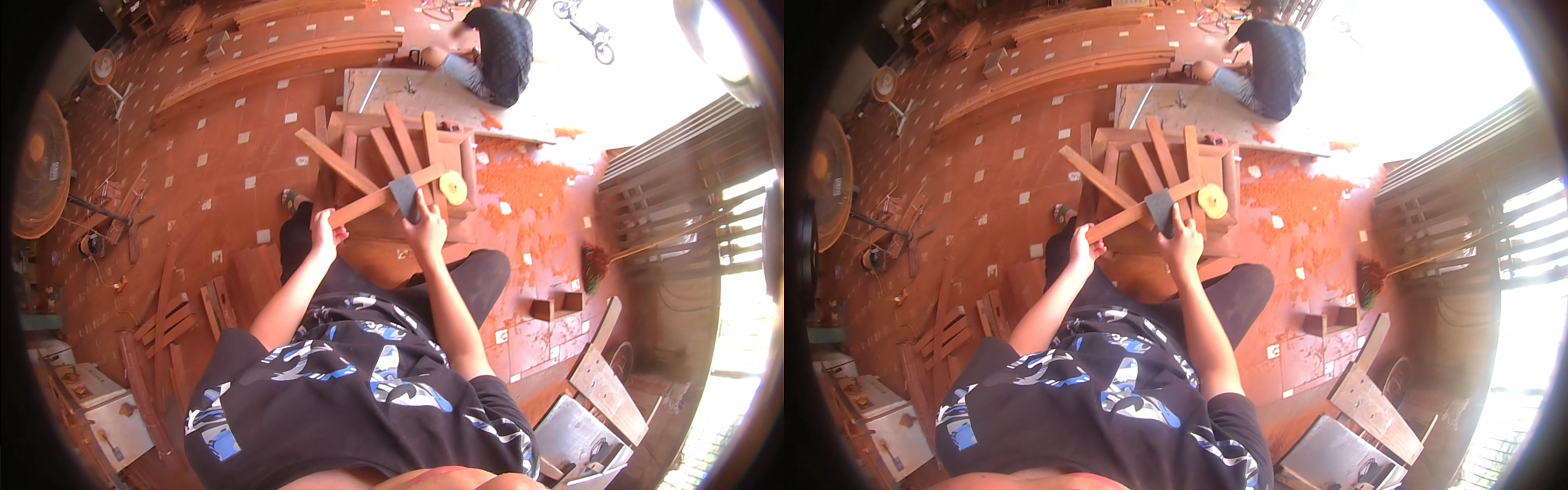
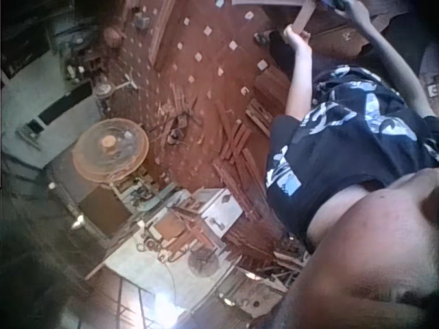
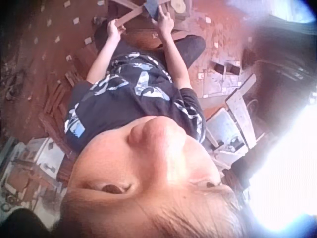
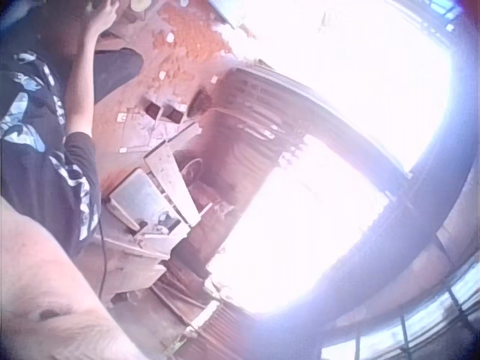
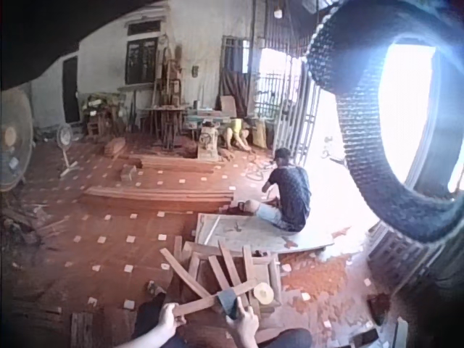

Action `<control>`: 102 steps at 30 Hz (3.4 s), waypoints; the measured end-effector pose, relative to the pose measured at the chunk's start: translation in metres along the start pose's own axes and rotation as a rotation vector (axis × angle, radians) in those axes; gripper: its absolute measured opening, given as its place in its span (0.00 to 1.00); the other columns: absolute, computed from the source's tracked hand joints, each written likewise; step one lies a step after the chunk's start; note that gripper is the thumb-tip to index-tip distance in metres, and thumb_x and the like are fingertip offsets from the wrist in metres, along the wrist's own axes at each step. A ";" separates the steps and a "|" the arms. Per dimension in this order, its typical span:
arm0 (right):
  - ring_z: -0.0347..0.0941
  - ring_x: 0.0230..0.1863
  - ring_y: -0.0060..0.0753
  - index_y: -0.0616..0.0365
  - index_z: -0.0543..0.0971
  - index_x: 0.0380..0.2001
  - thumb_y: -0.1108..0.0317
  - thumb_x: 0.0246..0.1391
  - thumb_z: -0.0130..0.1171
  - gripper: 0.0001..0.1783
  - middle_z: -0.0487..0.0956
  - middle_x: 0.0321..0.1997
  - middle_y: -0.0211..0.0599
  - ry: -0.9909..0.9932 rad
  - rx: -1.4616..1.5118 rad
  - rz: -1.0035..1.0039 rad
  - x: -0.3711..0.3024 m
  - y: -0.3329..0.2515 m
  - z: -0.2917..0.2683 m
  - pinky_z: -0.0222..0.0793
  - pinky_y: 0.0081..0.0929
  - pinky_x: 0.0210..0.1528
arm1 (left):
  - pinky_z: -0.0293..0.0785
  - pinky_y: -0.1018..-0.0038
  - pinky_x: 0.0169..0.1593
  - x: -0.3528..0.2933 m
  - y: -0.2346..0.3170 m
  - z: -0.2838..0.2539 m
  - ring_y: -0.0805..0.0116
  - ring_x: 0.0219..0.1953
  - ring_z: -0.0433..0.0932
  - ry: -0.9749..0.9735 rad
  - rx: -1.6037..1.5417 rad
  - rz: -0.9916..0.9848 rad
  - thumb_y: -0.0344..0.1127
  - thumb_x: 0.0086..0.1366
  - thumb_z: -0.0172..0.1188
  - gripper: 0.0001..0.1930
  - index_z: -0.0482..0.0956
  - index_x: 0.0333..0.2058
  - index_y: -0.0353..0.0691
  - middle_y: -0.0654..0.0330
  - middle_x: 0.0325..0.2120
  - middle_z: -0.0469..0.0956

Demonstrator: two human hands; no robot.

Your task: The person sits on the floor and sands multiple small wooden slats using a sanding disc and a sanding block. They handle each piece individually, turning them over to smooth different sides.

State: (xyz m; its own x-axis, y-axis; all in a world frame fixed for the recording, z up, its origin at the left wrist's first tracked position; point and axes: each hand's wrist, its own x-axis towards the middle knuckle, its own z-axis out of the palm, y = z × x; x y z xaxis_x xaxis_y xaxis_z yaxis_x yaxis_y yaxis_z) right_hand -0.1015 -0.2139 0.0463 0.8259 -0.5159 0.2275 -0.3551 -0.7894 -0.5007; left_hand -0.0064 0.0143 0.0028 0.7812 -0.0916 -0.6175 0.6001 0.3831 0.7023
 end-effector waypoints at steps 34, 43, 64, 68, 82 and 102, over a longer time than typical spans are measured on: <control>0.84 0.40 0.52 0.46 0.80 0.61 0.51 0.45 0.68 0.37 0.85 0.37 0.55 -0.076 0.106 0.321 0.005 -0.009 -0.023 0.78 0.44 0.47 | 0.51 0.78 0.17 -0.016 0.014 -0.006 0.80 0.11 0.51 -0.136 -0.052 -0.461 0.57 0.70 0.53 0.19 0.68 0.32 0.49 0.72 0.14 0.55; 0.84 0.38 0.37 0.50 0.79 0.61 0.59 0.50 0.66 0.31 0.85 0.39 0.59 -0.717 0.421 0.106 -0.029 -0.090 -0.007 0.76 0.33 0.48 | 0.48 0.77 0.18 -0.004 0.005 -0.011 0.78 0.12 0.49 -0.082 -0.055 -0.413 0.54 0.70 0.50 0.18 0.65 0.25 0.52 0.73 0.13 0.53; 0.82 0.46 0.52 0.33 0.79 0.63 0.51 0.45 0.68 0.36 0.82 0.41 0.46 -0.421 0.102 -0.070 -0.017 -0.069 0.000 0.77 0.47 0.50 | 0.51 0.78 0.18 -0.007 0.015 -0.016 0.79 0.12 0.53 -0.181 -0.037 -0.384 0.53 0.73 0.48 0.17 0.67 0.27 0.50 0.71 0.14 0.56; 0.83 0.43 0.53 0.37 0.81 0.59 0.50 0.46 0.65 0.33 0.83 0.42 0.46 -0.075 -0.079 0.226 0.020 -0.008 -0.013 0.79 0.47 0.47 | 0.52 0.80 0.18 -0.017 0.019 -0.006 0.80 0.12 0.52 -0.132 -0.052 -0.394 0.51 0.72 0.50 0.14 0.64 0.35 0.48 0.71 0.15 0.56; 0.82 0.47 0.51 0.39 0.79 0.62 0.53 0.43 0.66 0.38 0.82 0.42 0.47 -0.467 0.176 -0.098 -0.020 -0.072 0.001 0.78 0.44 0.52 | 0.52 0.78 0.18 -0.012 0.018 -0.013 0.79 0.13 0.53 -0.123 -0.031 -0.388 0.50 0.71 0.49 0.16 0.66 0.26 0.50 0.72 0.14 0.56; 0.83 0.43 0.52 0.38 0.85 0.55 0.50 0.42 0.70 0.31 0.82 0.40 0.46 -0.436 0.090 -0.052 -0.006 -0.040 -0.002 0.78 0.45 0.49 | 0.51 0.77 0.19 -0.009 0.013 -0.016 0.79 0.13 0.51 -0.143 -0.066 -0.391 0.52 0.69 0.52 0.15 0.64 0.32 0.49 0.70 0.15 0.54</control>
State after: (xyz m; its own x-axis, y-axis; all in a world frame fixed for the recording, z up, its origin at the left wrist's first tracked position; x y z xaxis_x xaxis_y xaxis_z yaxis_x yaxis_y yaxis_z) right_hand -0.0929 -0.1795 0.0666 0.9560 -0.2722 -0.1097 -0.2846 -0.7687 -0.5727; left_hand -0.0082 0.0352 0.0118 0.5155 -0.3666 -0.7745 0.8474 0.3522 0.3973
